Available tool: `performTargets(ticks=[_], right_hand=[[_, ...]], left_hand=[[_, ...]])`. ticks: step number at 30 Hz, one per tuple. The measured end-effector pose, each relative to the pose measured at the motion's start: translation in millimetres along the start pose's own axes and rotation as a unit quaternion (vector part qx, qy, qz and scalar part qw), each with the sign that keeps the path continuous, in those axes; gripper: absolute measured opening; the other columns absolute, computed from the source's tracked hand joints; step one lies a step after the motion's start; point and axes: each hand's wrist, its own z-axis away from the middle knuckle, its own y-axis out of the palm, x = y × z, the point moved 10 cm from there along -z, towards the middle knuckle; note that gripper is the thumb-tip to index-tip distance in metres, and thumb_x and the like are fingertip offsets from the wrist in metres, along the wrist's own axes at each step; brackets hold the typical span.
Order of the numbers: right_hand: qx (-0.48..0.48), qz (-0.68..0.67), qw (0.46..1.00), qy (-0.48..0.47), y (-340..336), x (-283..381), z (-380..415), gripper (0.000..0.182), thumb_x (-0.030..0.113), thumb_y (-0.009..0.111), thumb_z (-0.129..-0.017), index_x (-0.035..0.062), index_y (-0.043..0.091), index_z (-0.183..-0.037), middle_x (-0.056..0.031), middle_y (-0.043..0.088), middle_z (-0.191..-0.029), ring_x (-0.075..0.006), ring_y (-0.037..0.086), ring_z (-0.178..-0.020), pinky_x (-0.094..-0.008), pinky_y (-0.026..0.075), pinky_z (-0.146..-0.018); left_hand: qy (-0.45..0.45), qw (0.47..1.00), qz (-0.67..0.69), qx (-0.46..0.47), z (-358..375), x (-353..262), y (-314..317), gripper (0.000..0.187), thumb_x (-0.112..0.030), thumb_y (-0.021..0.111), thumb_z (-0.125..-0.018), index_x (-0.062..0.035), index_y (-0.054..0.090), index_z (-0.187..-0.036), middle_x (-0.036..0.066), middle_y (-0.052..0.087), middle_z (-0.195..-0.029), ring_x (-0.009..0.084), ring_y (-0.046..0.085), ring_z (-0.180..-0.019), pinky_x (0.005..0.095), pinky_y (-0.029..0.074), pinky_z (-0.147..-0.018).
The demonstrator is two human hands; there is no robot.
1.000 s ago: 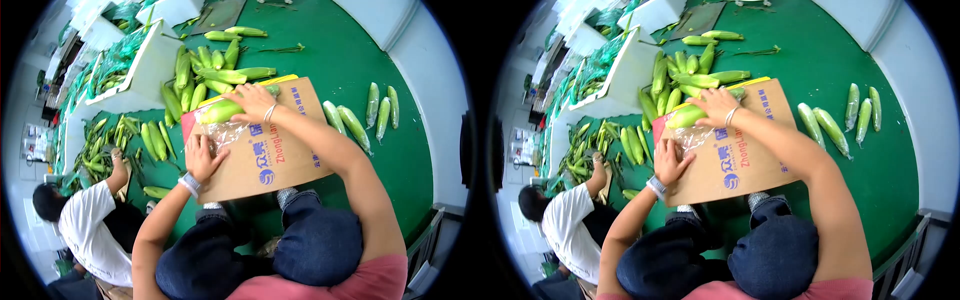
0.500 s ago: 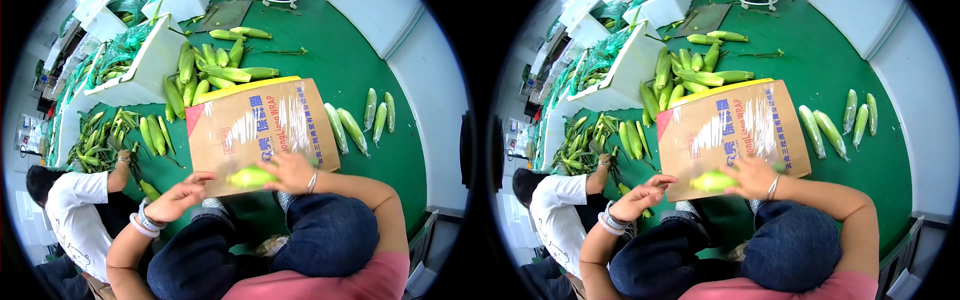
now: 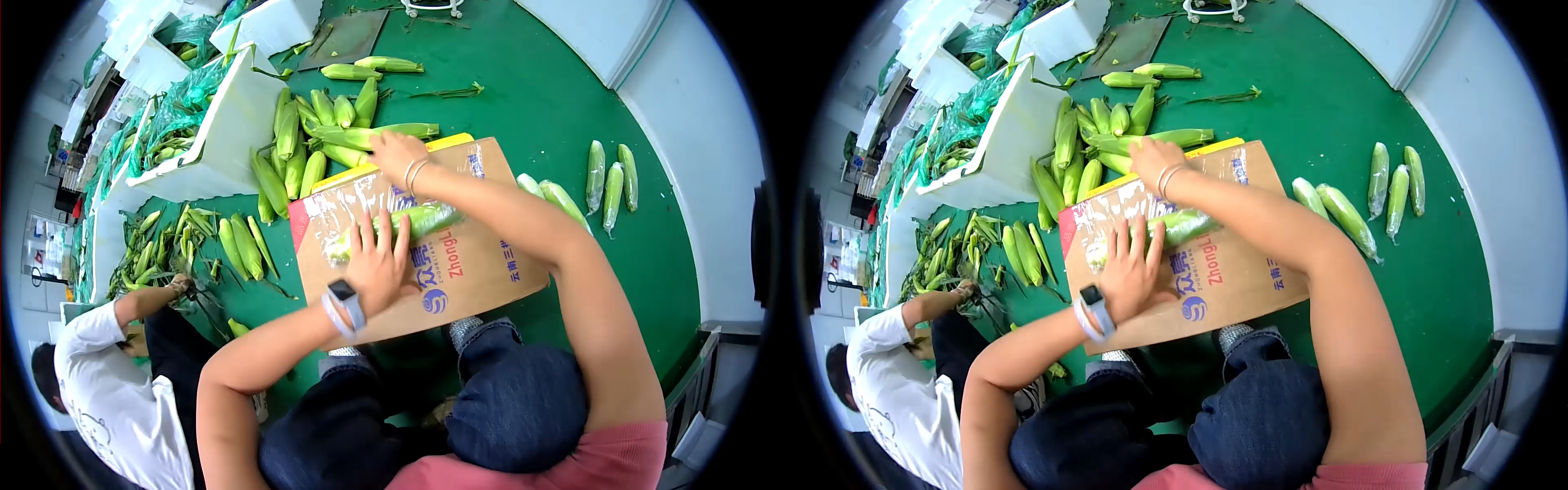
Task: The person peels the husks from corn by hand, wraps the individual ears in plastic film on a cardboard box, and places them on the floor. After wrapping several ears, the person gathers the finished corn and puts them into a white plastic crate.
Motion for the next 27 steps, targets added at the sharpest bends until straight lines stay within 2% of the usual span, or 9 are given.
performTargets(ticks=[3, 5, 9, 14, 19, 21, 23, 25, 27], right_hand=[[0.094, -0.083, 0.985, 0.114, 6, -43, -16, 0.023, 0.017, 0.065, -0.073, -0.0019, 0.064, -0.087, -0.0198, 0.064, -0.083, -0.0316, 0.064, -0.076, -0.0379, 0.052, -0.068], [0.346, -0.008, 0.93, 0.121, 51, -50, -1, 0.026, 0.012, 0.072, -0.065, -0.0012, 0.066, -0.086, -0.0204, 0.064, -0.092, -0.0303, 0.063, -0.085, -0.0367, 0.052, -0.072], [0.303, -0.026, 0.942, 0.144, 54, -59, 4, 0.032, 0.007, 0.073, -0.061, -0.0014, 0.066, -0.091, -0.0198, 0.063, -0.094, -0.0303, 0.062, -0.09, -0.0356, 0.051, -0.074], [0.248, -0.062, 0.954, 0.154, 47, -57, 17, 0.035, -0.001, 0.069, -0.058, -0.0016, 0.066, -0.093, -0.0201, 0.062, -0.099, -0.03, 0.061, -0.094, -0.0345, 0.05, -0.077], [0.144, -0.094, 0.979, 0.106, 36, -41, 55, 0.039, 0.008, 0.06, -0.073, 0.0, 0.05, -0.109, -0.0189, 0.049, -0.115, -0.0326, 0.049, -0.107, -0.0392, 0.042, -0.089], [0.081, -0.149, 0.983, 0.075, 31, -41, 70, 0.038, 0.009, 0.059, -0.074, 0.0014, 0.048, -0.11, -0.0177, 0.047, -0.115, -0.0329, 0.047, -0.107, -0.0388, 0.041, -0.09], [0.018, -0.205, 0.978, 0.044, 22, -37, 89, 0.037, 0.01, 0.058, -0.076, 0.0028, 0.046, -0.111, -0.0164, 0.045, -0.115, -0.0332, 0.045, -0.107, -0.0384, 0.04, -0.091], [-0.044, -0.151, 0.987, -0.042, 4, -20, 105, 0.034, 0.012, 0.057, -0.078, 0.0017, 0.048, -0.108, -0.0159, 0.046, -0.112, -0.0323, 0.046, -0.104, -0.0372, 0.041, -0.088], [-0.119, -0.075, 0.989, -0.051, 12, -10, 115, 0.032, 0.015, 0.058, -0.075, 0.0035, 0.052, -0.105, -0.0132, 0.048, -0.109, -0.0301, 0.048, -0.1, -0.0367, 0.042, -0.086]], left_hand=[[-0.044, 0.998, 0.009, 0.052, -45, 33, 13, 0.108, -0.053, 0.079, -0.047, 0.0018, 0.032, -0.128, 0.02, 0.048, -0.114, 0.0368, 0.044, -0.109, 0.0511, 0.034, -0.091], [-0.025, 0.996, 0.066, 0.047, -73, 53, 12, 0.092, -0.047, 0.079, -0.048, -0.0015, 0.042, -0.119, 0.017, 0.051, -0.108, 0.0341, 0.049, -0.104, 0.0449, 0.041, -0.086], [0.021, 0.991, 0.125, 0.044, -86, 60, 25, 0.064, -0.039, 0.078, -0.055, -0.0038, 0.056, -0.103, 0.014, 0.058, -0.093, 0.0312, 0.056, -0.09, 0.0387, 0.046, -0.078], [0.209, 0.924, 0.192, 0.257, 19, -28, 31, 0.058, -0.03, 0.074, -0.057, -0.0037, 0.058, -0.107, 0.016, 0.061, -0.088, 0.0309, 0.06, -0.083, 0.0381, 0.049, -0.071], [0.111, 0.629, 0.527, 0.561, 114, -15, 31, 0.061, -0.026, 0.079, -0.062, 0.0021, 0.054, -0.11, 0.01, 0.064, -0.086, 0.0181, 0.06, -0.078, 0.0292, 0.049, -0.07], [0.051, 0.415, 0.717, 0.558, 148, -8, 16, 0.06, -0.025, 0.077, -0.065, 0.0083, 0.051, -0.107, 0.015, 0.059, -0.092, 0.0223, 0.058, -0.083, 0.0327, 0.048, -0.075], [0.025, 0.301, 0.833, 0.464, 160, 3, -5, 0.063, -0.027, 0.076, -0.066, 0.0099, 0.048, -0.108, 0.017, 0.057, -0.093, 0.0244, 0.057, -0.085, 0.0347, 0.047, -0.076], [0.346, 0.34, 0.771, 0.413, 178, 8, -33, 0.07, -0.031, 0.077, -0.064, 0.0115, 0.045, -0.11, 0.017, 0.057, -0.092, 0.0272, 0.058, -0.083, 0.0355, 0.048, -0.073], [0.323, 0.345, 0.829, 0.298, 168, 17, -55, 0.072, -0.032, 0.078, -0.063, 0.0075, 0.044, -0.112, 0.018, 0.058, -0.088, 0.0291, 0.058, -0.078, 0.0368, 0.047, -0.07]])
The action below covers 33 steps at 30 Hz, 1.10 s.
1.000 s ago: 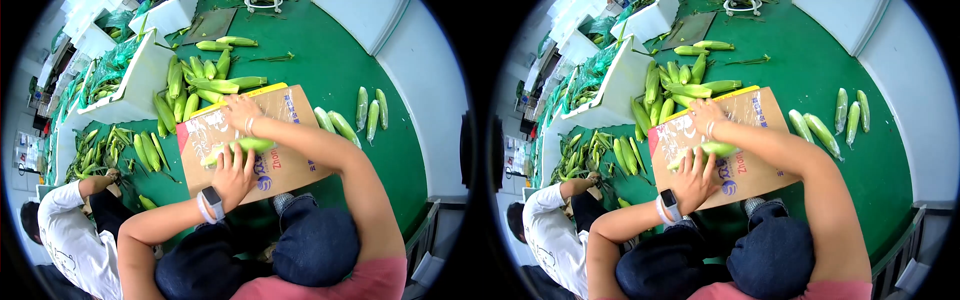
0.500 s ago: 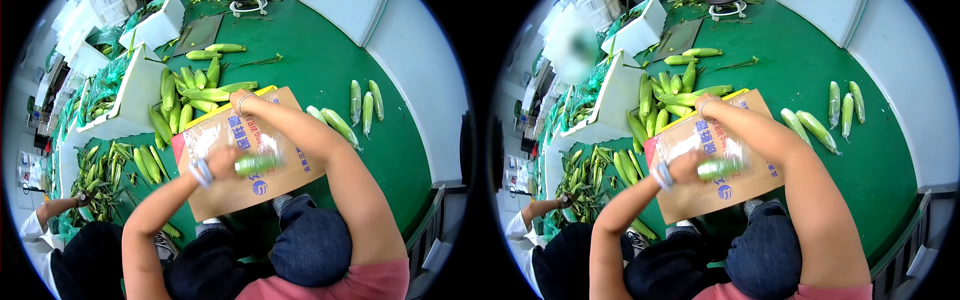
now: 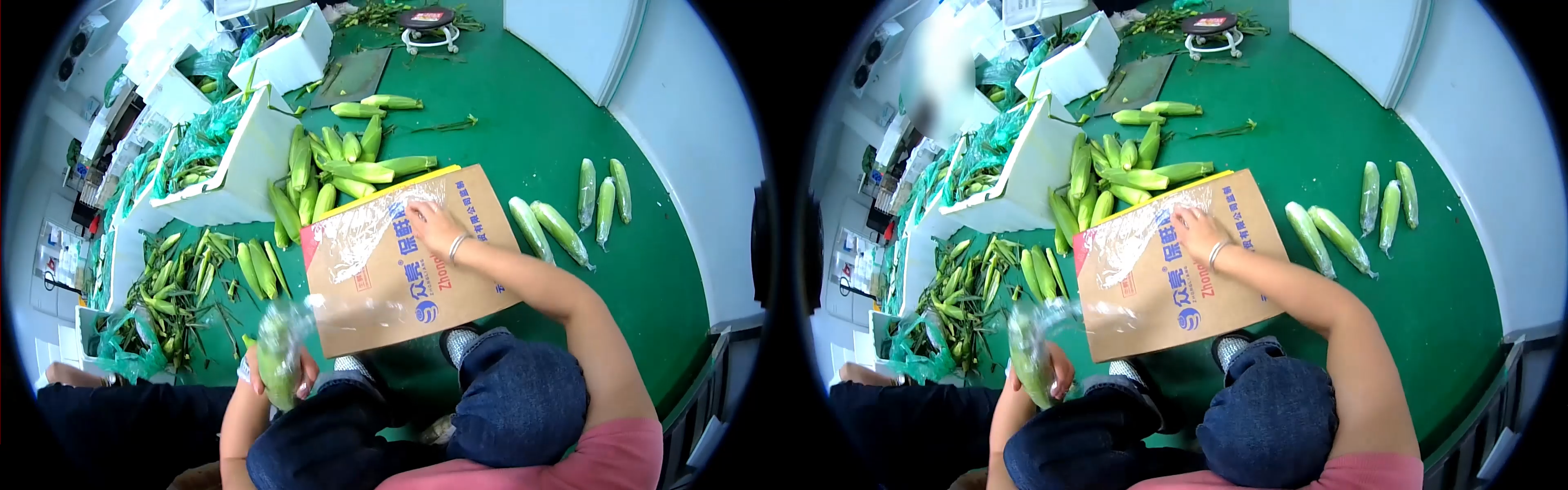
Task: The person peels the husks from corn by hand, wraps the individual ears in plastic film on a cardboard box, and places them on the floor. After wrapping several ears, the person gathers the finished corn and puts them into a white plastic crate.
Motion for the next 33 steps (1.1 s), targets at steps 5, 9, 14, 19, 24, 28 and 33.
performTargets(ticks=[5, 9, 14, 19, 24, 28, 33], right_hand=[[0.137, -0.404, 0.904, -0.033, -16, 128, 11, 0.038, 0.027, 0.055, -0.086, 0.001, 0.051, -0.113, -0.0166, 0.054, -0.113, -0.0274, 0.05, -0.107, -0.0361, 0.041, -0.089], [0.389, -0.728, 0.541, 0.163, 12, 202, 57, 0.053, 0.038, 0.056, -0.086, 0.0033, 0.041, -0.123, -0.0123, 0.055, -0.106, -0.0168, 0.056, -0.089, -0.0291, 0.046, -0.077], [0.438, -0.846, 0.224, 0.205, -14, 218, 72, 0.046, 0.035, 0.062, -0.082, 0.0065, 0.046, -0.114, -0.0019, 0.053, -0.08, -0.0081, 0.048, -0.063, -0.0245, 0.041, -0.057], [0.118, -0.453, 0.883, 0.023, -65, 155, 34, 0.044, 0.037, 0.068, -0.074, 0.002, 0.048, -0.093, -0.0136, 0.063, -0.08, -0.0298, 0.06, -0.061, -0.0377, 0.048, -0.057], [0.032, -0.209, 0.976, -0.044, -97, 140, 30, 0.067, 0.031, 0.072, -0.064, 0.0014, 0.044, -0.117, -0.0156, 0.06, -0.077, -0.0318, 0.06, -0.058, -0.0396, 0.048, -0.052], [-0.062, 0.027, 0.98, -0.186, -131, 161, 31, 0.04, 0.019, 0.056, -0.074, 0.0083, 0.051, -0.112, -0.0044, 0.057, -0.08, -0.017, 0.061, -0.063, -0.0283, 0.045, -0.049], [-0.16, 0.019, 0.947, -0.279, -143, 183, 47, 0.033, 0.021, 0.052, -0.072, 0.0146, 0.055, -0.104, 0.0028, 0.048, -0.073, -0.0095, 0.053, -0.064, -0.0211, 0.037, -0.052]], left_hand=[[0.153, 0.792, -0.085, -0.585, 19, -36, -55, 0.061, -0.026, 0.066, -0.068, -0.0035, 0.038, -0.117, 0.016, 0.054, -0.095, 0.0284, 0.054, -0.088, 0.0387, 0.047, -0.076], [0.274, 0.779, 0.119, -0.551, -8, -14, -71, 0.06, -0.029, 0.064, -0.071, -0.0045, 0.037, -0.118, 0.014, 0.051, -0.097, 0.0276, 0.054, -0.089, 0.0422, 0.046, -0.08], [0.31, 0.688, -0.202, -0.624, -9, -64, -37, 0.061, -0.015, 0.065, -0.075, -0.0044, 0.029, -0.123, 0.014, 0.05, -0.1, 0.0273, 0.059, -0.081, 0.039, 0.051, -0.07], [0.338, 0.461, -0.305, -0.761, 58, -88, -14, 0.023, 0.001, 0.058, -0.08, -0.0048, 0.042, -0.095, 0.008, 0.053, -0.079, 0.0174, 0.059, -0.063, 0.0286, 0.048, -0.059], [0.153, 0.421, -0.49, -0.748, 65, -89, -16, 0.017, -0.008, 0.062, -0.079, -0.0034, 0.047, -0.073, 0.009, 0.054, -0.06, 0.0219, 0.058, -0.055, 0.0324, 0.045, -0.052], [-0.334, 0.484, -0.609, -0.532, 8, -50, -44, 0.036, -0.035, 0.056, -0.081, -0.0025, 0.059, -0.095, 0.018, 0.057, -0.061, 0.0315, 0.06, -0.06, 0.0398, 0.044, -0.055], [-0.158, 0.933, 0.046, -0.321, -39, 63, -38, 0.072, -0.038, 0.061, -0.081, 0.0048, 0.027, -0.128, 0.024, 0.053, -0.109, 0.0306, 0.061, -0.085, 0.0377, 0.052, -0.077]])
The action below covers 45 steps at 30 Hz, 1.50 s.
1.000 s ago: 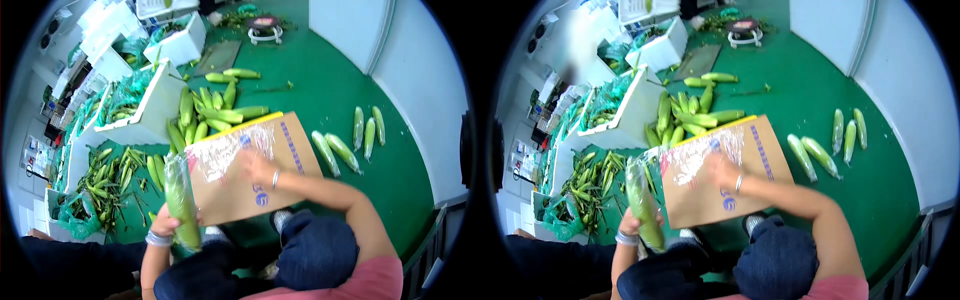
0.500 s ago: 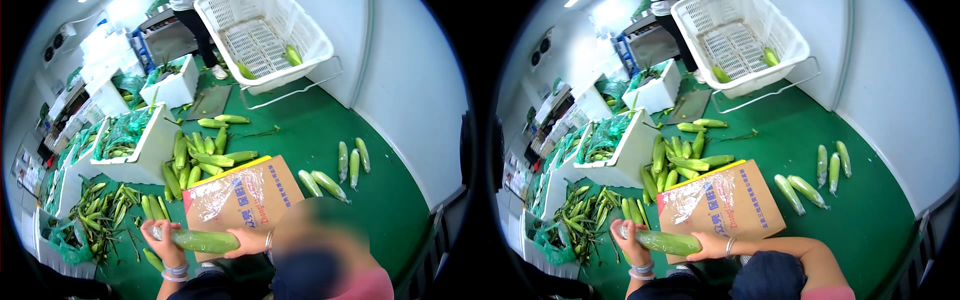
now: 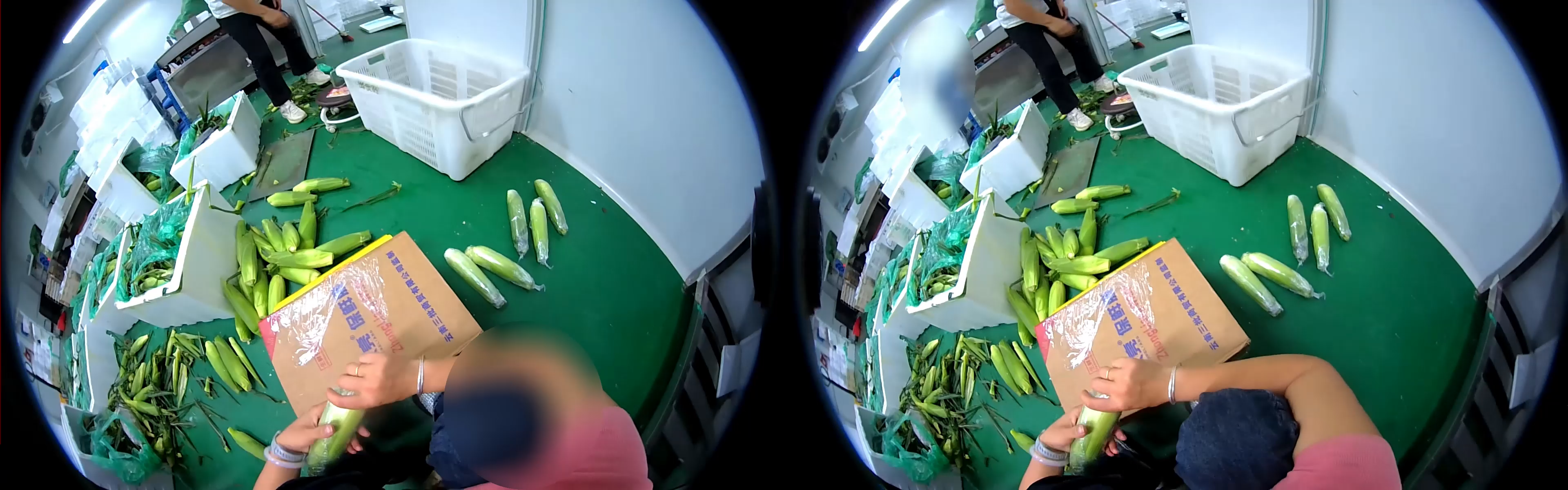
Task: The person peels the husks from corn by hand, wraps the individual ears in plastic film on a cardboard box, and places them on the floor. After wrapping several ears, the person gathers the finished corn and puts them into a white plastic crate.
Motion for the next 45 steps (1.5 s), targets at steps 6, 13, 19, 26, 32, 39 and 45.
performTargets(ticks=[6, 13, 19, 26, 32, 39, 45], right_hand=[[0.017, -0.028, 0.992, 0.122, 6, -46, 45, 0.035, 0.029, 0.064, -0.066, 0.0143, 0.059, -0.096, -0.0002, 0.057, -0.075, -0.0138, 0.058, -0.061, -0.0265, 0.044, -0.052], [0.082, 0.158, 0.716, 0.675, -72, -173, 258, 0.065, 0.061, 0.068, -0.059, 0.0023, 0.056, -0.086, -0.0196, 0.06, -0.065, -0.0373, 0.061, -0.064, -0.0454, 0.049, -0.061], [0.209, 0.302, 0.611, 0.701, -129, -228, 438, 0.061, 0.053, 0.067, -0.066, 0.0039, 0.053, -0.099, -0.0189, 0.061, -0.087, -0.0354, 0.061, -0.077, -0.0436, 0.049, -0.067], [0.319, 0.244, 0.455, 0.795, -88, -243, 457, 0.061, 0.032, 0.063, -0.072, 0.0074, 0.043, -0.124, -0.0157, 0.041, -0.125, -0.0318, 0.042, -0.116, -0.0447, 0.037, -0.094], [0.122, 0.152, 0.8, 0.567, -41, -264, 267, 0.031, 0.02, 0.061, -0.077, 0.0021, 0.053, -0.102, -0.0164, 0.057, -0.091, -0.0295, 0.057, -0.084, -0.0372, 0.046, -0.071], [0.442, 0.056, 0.759, 0.474, 86, -194, 121, 0.033, 0.035, 0.061, -0.078, 0.0034, 0.065, -0.072, -0.0167, 0.063, -0.073, -0.0334, 0.061, -0.064, -0.0408, 0.049, -0.059], [0.465, -0.05, 0.754, 0.461, 116, -175, 145, 0.037, 0.036, 0.064, -0.078, -0.0009, 0.064, -0.076, -0.0156, 0.065, -0.078, -0.0264, 0.064, -0.07, -0.0354, 0.051, -0.06]], left_hand=[[0.026, 0.95, 0.279, 0.139, -9, 30, -16, 0.105, -0.082, 0.03, -0.068, 0.0093, 0.038, -0.121, 0.031, 0.055, -0.101, 0.0395, 0.06, -0.084, 0.0414, 0.051, -0.068], [0.217, 0.67, -0.057, -0.707, 200, 72, -282, 0.033, -0.035, 0.051, -0.089, -0.0015, 0.054, -0.086, 0.013, 0.06, -0.072, 0.0251, 0.061, -0.065, 0.0338, 0.049, -0.056], [-0.252, 0.381, -0.154, -0.876, 326, 249, -324, 0.091, -0.058, 0.068, -0.064, 0.0014, 0.035, -0.125, 0.032, 0.046, -0.118, 0.042, 0.048, -0.107, 0.0469, 0.041, -0.089], [0.04, 0.587, 0.175, -0.789, 300, 328, -403, 0.053, -0.033, 0.07, -0.074, 0.0012, 0.051, -0.109, 0.014, 0.059, -0.091, 0.0297, 0.059, -0.077, 0.0417, 0.052, -0.068], [0.461, 0.643, 0.372, -0.486, 267, 124, -316, 0.029, -0.027, 0.058, -0.083, -0.0039, 0.055, -0.101, 0.009, 0.061, -0.092, 0.0218, 0.059, -0.077, 0.035, 0.052, -0.071], [0.247, 0.836, -0.116, -0.477, 103, -101, -191, 0.047, 0.003, 0.055, -0.07, -0.0033, 0.044, -0.116, 0.005, 0.053, -0.095, 0.0163, 0.053, -0.084, 0.0262, 0.045, -0.072], [0.242, 0.778, -0.382, -0.435, -8, -150, -183, 0.057, -0.001, 0.066, -0.063, -0.0041, 0.045, -0.117, 0.01, 0.053, -0.105, 0.0222, 0.052, -0.096, 0.0322, 0.043, -0.081]])
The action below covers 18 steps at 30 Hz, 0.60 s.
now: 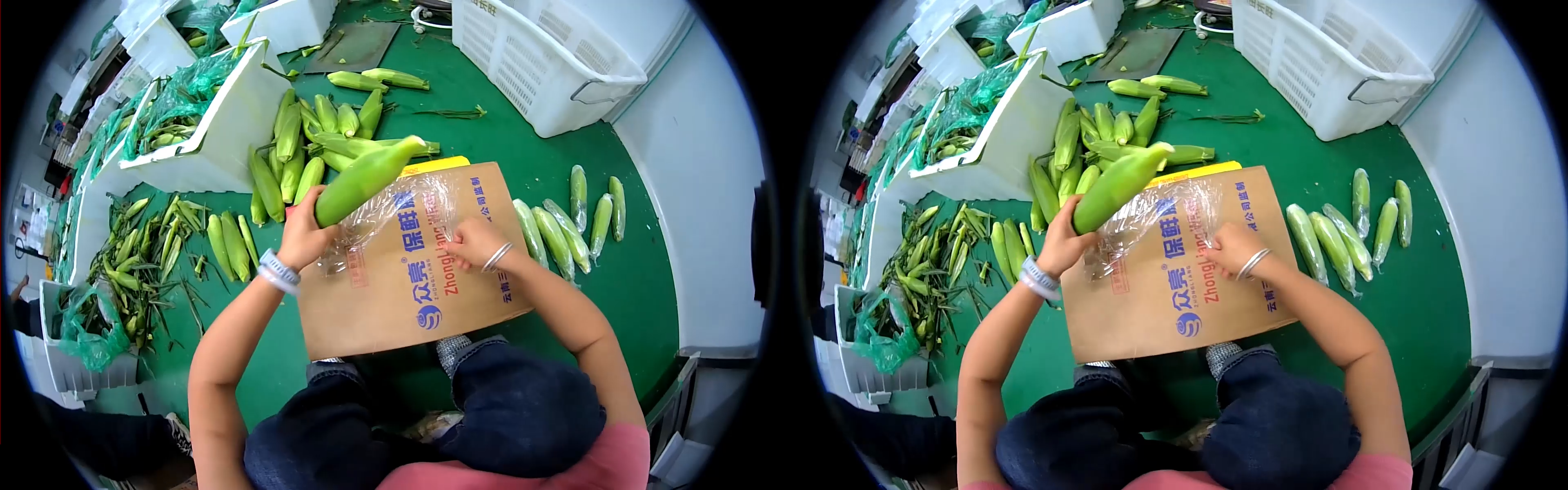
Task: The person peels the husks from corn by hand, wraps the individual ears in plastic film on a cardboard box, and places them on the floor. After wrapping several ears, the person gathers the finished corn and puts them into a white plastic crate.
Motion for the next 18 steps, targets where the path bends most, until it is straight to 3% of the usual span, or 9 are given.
performTargets(ticks=[1, 2, 3, 7, 10, 13, 15, 16, 18], right_hand=[[0.1, -0.266, 0.958, 0.04, 26, -19, 3, 0.032, 0.031, 0.063, -0.08, -0.0014, 0.062, -0.078, -0.013, 0.065, -0.078, -0.022, 0.064, -0.071, -0.0321, 0.051, -0.061], [0.189, -0.509, 0.836, 0.077, 44, -26, 12, 0.027, 0.025, 0.062, -0.082, -0.002, 0.061, -0.079, -0.0105, 0.065, -0.077, -0.0176, 0.064, -0.072, -0.0288, 0.051, -0.062], [0.197, -0.558, 0.802, 0.079, 35, -34, 19, 0.017, 0.015, 0.058, -0.084, -0.0018, 0.059, -0.082, -0.0081, 0.064, -0.082, -0.0128, 0.062, -0.075, -0.0261, 0.051, -0.067], [0.121, -0.706, 0.693, 0.08, 6, -82, 23, 0.012, 0.012, 0.059, -0.083, 0.0002, 0.059, -0.08, -0.0104, 0.063, -0.091, -0.0155, 0.06, -0.082, -0.0295, 0.05, -0.076], [0.028, -0.772, 0.633, -0.045, -39, -77, -3, 0.009, 0.011, 0.059, -0.082, 0.0024, 0.06, -0.082, -0.01, 0.062, -0.089, -0.0182, 0.059, -0.089, -0.0324, 0.046, -0.085], [-0.02, -0.75, 0.657, -0.078, -67, -40, -28, 0.009, 0.01, 0.059, -0.082, 0.0029, 0.059, -0.076, -0.0062, 0.06, -0.089, -0.0169, 0.057, -0.087, -0.0295, 0.045, -0.083], [-0.077, -0.607, 0.776, -0.154, -82, -14, -42, 0.015, 0.011, 0.058, -0.082, 0.0018, 0.054, -0.071, -0.003, 0.052, -0.088, -0.0145, 0.052, -0.086, -0.0274, 0.042, -0.082], [-0.07, -0.608, 0.775, -0.158, -77, -2, -51, 0.015, 0.011, 0.058, -0.082, 0.0018, 0.054, -0.071, -0.003, 0.052, -0.088, -0.0145, 0.052, -0.086, -0.0274, 0.042, -0.082], [-0.197, -0.401, 0.868, -0.217, -85, 23, -57, 0.022, 0.017, 0.063, -0.077, 0.0002, 0.055, -0.066, -0.006, 0.052, -0.088, -0.0173, 0.053, -0.082, -0.0274, 0.042, -0.08]], left_hand=[[0.032, 0.991, -0.129, 0.0, -7, -6, 7, 0.057, -0.004, 0.069, -0.063, -0.0039, 0.046, -0.115, 0.011, 0.053, -0.106, 0.0246, 0.052, -0.098, 0.0328, 0.042, -0.083], [0.064, 0.965, -0.254, -0.002, -13, -11, 14, 0.057, -0.007, 0.071, -0.063, -0.0036, 0.047, -0.114, 0.013, 0.053, -0.108, 0.0271, 0.051, -0.1, 0.0334, 0.04, -0.085], [0.09, 0.961, -0.261, -0.007, -19, -8, 18, 0.056, -0.013, 0.074, -0.06, -0.0051, 0.05, -0.11, 0.016, 0.052, -0.104, 0.0334, 0.049, -0.099, 0.0379, 0.04, -0.086], [0.104, 0.939, -0.329, 0.014, -20, -1, 32, 0.061, -0.018, 0.076, -0.06, -0.0046, 0.049, -0.113, 0.015, 0.052, -0.097, 0.0335, 0.049, -0.095, 0.0396, 0.041, -0.083], [0.108, 0.934, -0.336, 0.044, -20, -2, 36, 0.064, -0.018, 0.075, -0.06, -0.0031, 0.047, -0.116, 0.016, 0.052, -0.097, 0.0331, 0.05, -0.094, 0.0393, 0.041, -0.083], [0.159, 0.921, -0.354, 0.035, -17, -15, 35, 0.066, -0.017, 0.074, -0.061, -0.0019, 0.045, -0.118, 0.016, 0.052, -0.098, 0.0326, 0.049, -0.095, 0.039, 0.041, -0.083], [0.283, 0.87, -0.397, -0.073, 3, -56, 31, 0.052, -0.016, 0.072, -0.063, -0.0013, 0.05, -0.108, 0.014, 0.052, -0.092, 0.0301, 0.05, -0.088, 0.0382, 0.042, -0.078], [0.277, 0.87, -0.401, -0.076, 12, -54, 30, 0.052, -0.016, 0.072, -0.063, -0.0013, 0.05, -0.108, 0.014, 0.052, -0.092, 0.0301, 0.05, -0.088, 0.0382, 0.042, -0.078], [0.305, 0.857, -0.402, -0.108, 46, -53, 30, 0.036, -0.017, 0.072, -0.064, -0.0017, 0.054, -0.091, 0.012, 0.051, -0.082, 0.0287, 0.05, -0.079, 0.0378, 0.042, -0.072]])
